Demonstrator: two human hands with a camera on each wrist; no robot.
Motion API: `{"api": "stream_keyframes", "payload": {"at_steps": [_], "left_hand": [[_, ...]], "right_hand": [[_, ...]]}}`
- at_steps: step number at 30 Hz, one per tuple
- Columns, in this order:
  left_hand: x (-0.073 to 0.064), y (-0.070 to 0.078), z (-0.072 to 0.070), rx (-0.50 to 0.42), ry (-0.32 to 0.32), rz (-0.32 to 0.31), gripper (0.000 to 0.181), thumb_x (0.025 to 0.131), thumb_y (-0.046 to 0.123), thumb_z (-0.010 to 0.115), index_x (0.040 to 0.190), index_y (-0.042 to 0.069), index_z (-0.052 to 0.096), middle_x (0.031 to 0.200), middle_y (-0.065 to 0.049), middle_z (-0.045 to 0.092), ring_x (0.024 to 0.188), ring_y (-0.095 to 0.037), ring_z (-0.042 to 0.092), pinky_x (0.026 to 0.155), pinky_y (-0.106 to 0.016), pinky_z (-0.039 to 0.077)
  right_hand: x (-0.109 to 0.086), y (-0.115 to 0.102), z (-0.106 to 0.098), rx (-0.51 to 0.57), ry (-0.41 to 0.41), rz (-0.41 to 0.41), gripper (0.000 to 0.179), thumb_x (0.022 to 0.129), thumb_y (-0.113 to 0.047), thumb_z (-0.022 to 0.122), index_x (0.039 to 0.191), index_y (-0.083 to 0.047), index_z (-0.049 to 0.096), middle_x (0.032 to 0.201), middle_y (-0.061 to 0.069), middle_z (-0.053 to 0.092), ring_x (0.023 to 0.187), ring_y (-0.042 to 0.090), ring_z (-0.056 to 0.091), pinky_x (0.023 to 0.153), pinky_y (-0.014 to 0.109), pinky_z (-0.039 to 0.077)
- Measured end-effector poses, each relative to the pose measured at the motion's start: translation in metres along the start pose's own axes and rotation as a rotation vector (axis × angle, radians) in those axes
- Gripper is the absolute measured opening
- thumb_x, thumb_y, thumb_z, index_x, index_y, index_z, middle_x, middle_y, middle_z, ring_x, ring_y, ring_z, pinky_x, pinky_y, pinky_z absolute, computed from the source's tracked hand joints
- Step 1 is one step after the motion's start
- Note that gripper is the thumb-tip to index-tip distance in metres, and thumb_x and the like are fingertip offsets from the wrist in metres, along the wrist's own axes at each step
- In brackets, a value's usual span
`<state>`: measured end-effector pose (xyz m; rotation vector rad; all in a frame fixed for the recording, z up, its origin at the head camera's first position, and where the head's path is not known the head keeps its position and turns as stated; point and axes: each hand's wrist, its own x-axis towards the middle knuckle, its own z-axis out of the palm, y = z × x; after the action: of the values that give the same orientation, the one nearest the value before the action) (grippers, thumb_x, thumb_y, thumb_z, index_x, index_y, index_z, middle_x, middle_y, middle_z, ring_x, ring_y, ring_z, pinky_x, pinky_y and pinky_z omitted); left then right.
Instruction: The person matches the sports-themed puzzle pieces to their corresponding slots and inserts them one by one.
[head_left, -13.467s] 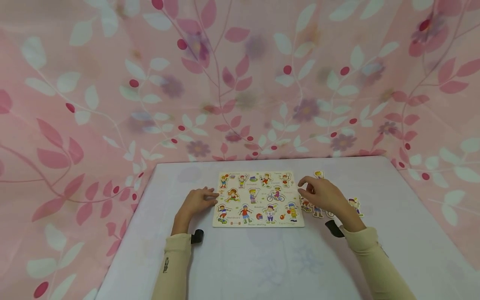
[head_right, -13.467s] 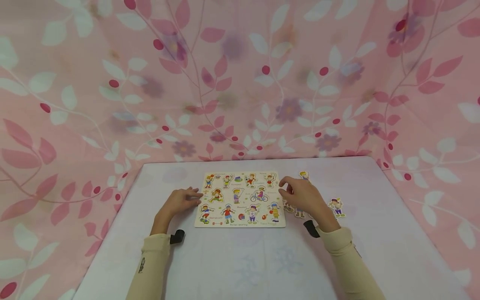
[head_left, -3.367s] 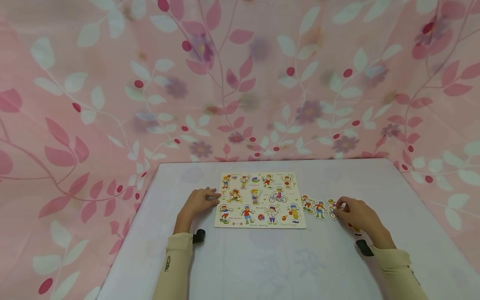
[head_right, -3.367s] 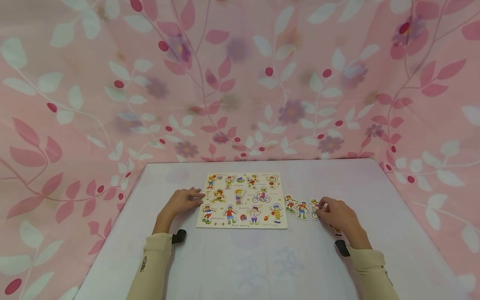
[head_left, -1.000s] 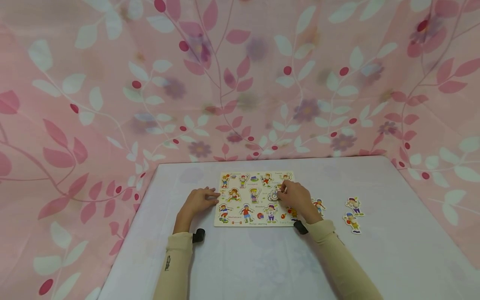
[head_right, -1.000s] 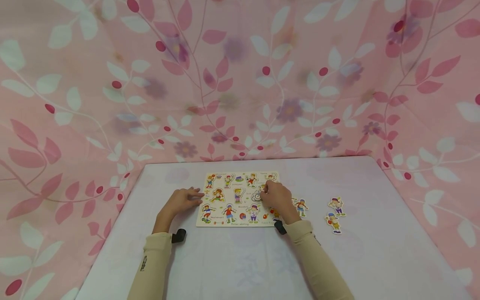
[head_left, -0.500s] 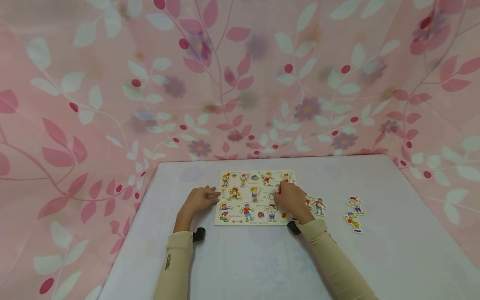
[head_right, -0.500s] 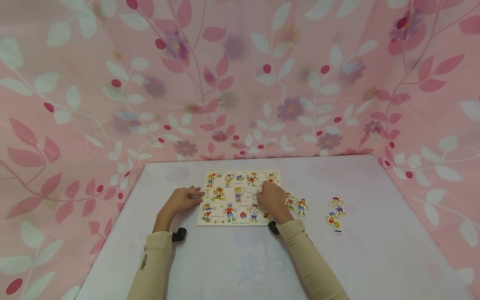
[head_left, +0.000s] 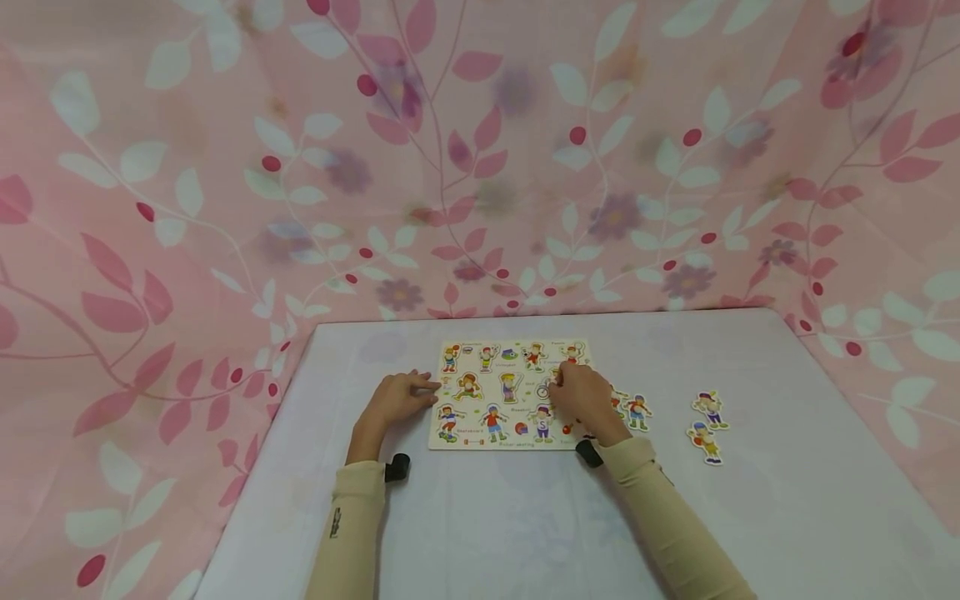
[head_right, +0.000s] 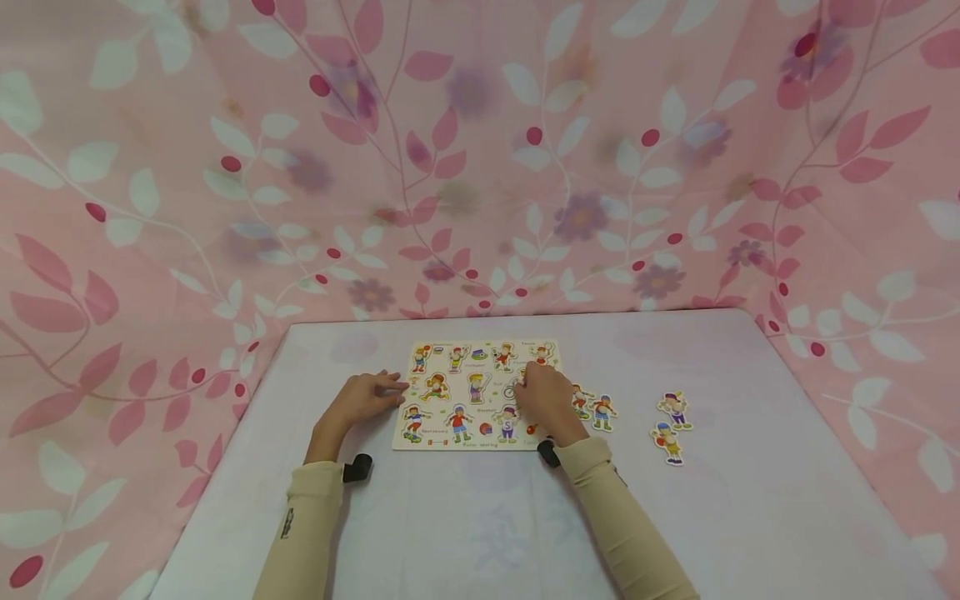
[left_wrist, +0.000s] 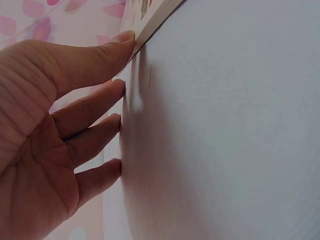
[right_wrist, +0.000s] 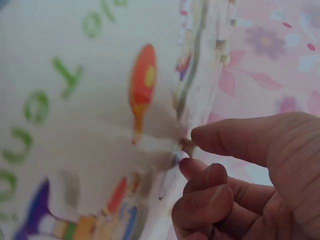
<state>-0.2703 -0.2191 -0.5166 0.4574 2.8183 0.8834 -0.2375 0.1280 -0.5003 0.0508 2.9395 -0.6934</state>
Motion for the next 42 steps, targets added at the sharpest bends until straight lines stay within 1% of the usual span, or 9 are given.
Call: {"api": "stream_keyframes", "payload": {"at_steps": [3,8,10,13,18,25,32,37,42], "left_hand": [[0.001,0.000,0.000,0.004,-0.006,-0.004,0.029,0.087,0.025,0.077,0.114,0.018,0.076,0.134,-0.008,0.060,0.136,-0.033,0.043,0.114,-0.052,0.027],[0.001,0.001,0.000,0.007,-0.013,-0.011,0.029,0.086,0.025,0.077,0.114,0.017,0.076,0.134,-0.008,0.060,0.136,-0.033,0.042,0.114,-0.052,0.027],[0.001,0.002,0.000,0.007,-0.012,-0.015,0.029,0.086,0.025,0.077,0.114,0.017,0.076,0.134,-0.008,0.060,0.136,-0.033,0.042,0.114,-0.052,0.027],[0.001,0.002,0.000,0.005,-0.008,-0.019,0.029,0.086,0.025,0.077,0.114,0.017,0.077,0.134,-0.008,0.060,0.137,-0.033,0.042,0.114,-0.052,0.027],[0.000,0.001,0.001,0.006,-0.004,-0.018,0.029,0.086,0.025,0.077,0.114,0.017,0.077,0.134,-0.008,0.060,0.137,-0.032,0.042,0.114,-0.051,0.027],[-0.001,0.002,0.001,0.009,0.001,-0.016,0.028,0.086,0.024,0.077,0.114,0.016,0.077,0.134,-0.009,0.060,0.136,-0.033,0.043,0.114,-0.052,0.027],[-0.001,0.002,0.001,0.000,-0.005,-0.012,0.028,0.087,0.024,0.076,0.114,0.016,0.076,0.134,-0.009,0.060,0.136,-0.033,0.042,0.114,-0.053,0.026],[0.000,0.002,0.001,0.007,-0.003,-0.004,0.028,0.087,0.024,0.076,0.113,0.016,0.077,0.133,-0.009,0.061,0.136,-0.034,0.043,0.113,-0.053,0.026],[0.000,0.001,0.001,0.010,-0.006,-0.008,0.028,0.087,0.025,0.076,0.114,0.016,0.077,0.133,-0.009,0.060,0.136,-0.034,0.043,0.113,-0.053,0.027]], "right_hand": [[-0.002,0.004,-0.006,0.053,-0.014,-0.017,0.019,0.092,-0.029,0.067,0.091,-0.010,0.066,0.076,0.002,0.062,0.059,0.019,0.054,0.046,0.031,0.040],[-0.007,0.008,-0.021,0.146,-0.016,-0.074,0.018,0.092,-0.027,0.067,0.095,-0.009,0.067,0.066,0.002,0.059,0.052,0.018,0.052,0.043,0.029,0.037],[-0.009,0.010,-0.027,0.154,-0.007,-0.097,0.018,0.093,-0.028,0.066,0.096,-0.010,0.067,0.066,0.002,0.059,0.053,0.017,0.051,0.044,0.029,0.036],[-0.012,0.013,-0.038,0.163,0.006,-0.128,0.020,0.093,-0.029,0.066,0.099,-0.011,0.067,0.072,0.002,0.059,0.058,0.018,0.050,0.047,0.030,0.038],[-0.018,0.021,-0.053,0.198,-0.004,-0.163,0.021,0.095,-0.029,0.065,0.103,-0.010,0.068,0.075,0.003,0.060,0.059,0.019,0.052,0.049,0.032,0.042],[-0.027,0.029,-0.065,0.221,-0.012,-0.148,0.019,0.094,-0.028,0.066,0.103,-0.012,0.068,0.071,0.003,0.058,0.058,0.019,0.052,0.049,0.032,0.042],[-0.032,0.040,-0.072,0.203,-0.015,-0.128,0.025,0.094,-0.027,0.065,0.111,-0.008,0.066,0.071,0.004,0.058,0.056,0.019,0.052,0.049,0.032,0.042],[-0.034,0.051,-0.072,0.185,-0.024,-0.101,0.026,0.094,-0.024,0.064,0.112,-0.005,0.065,0.071,0.004,0.058,0.056,0.019,0.053,0.048,0.032,0.042],[-0.033,0.064,-0.068,0.148,-0.031,-0.086,0.024,0.093,-0.024,0.065,0.108,-0.005,0.065,0.074,0.004,0.059,0.058,0.018,0.052,0.049,0.032,0.042]]}}
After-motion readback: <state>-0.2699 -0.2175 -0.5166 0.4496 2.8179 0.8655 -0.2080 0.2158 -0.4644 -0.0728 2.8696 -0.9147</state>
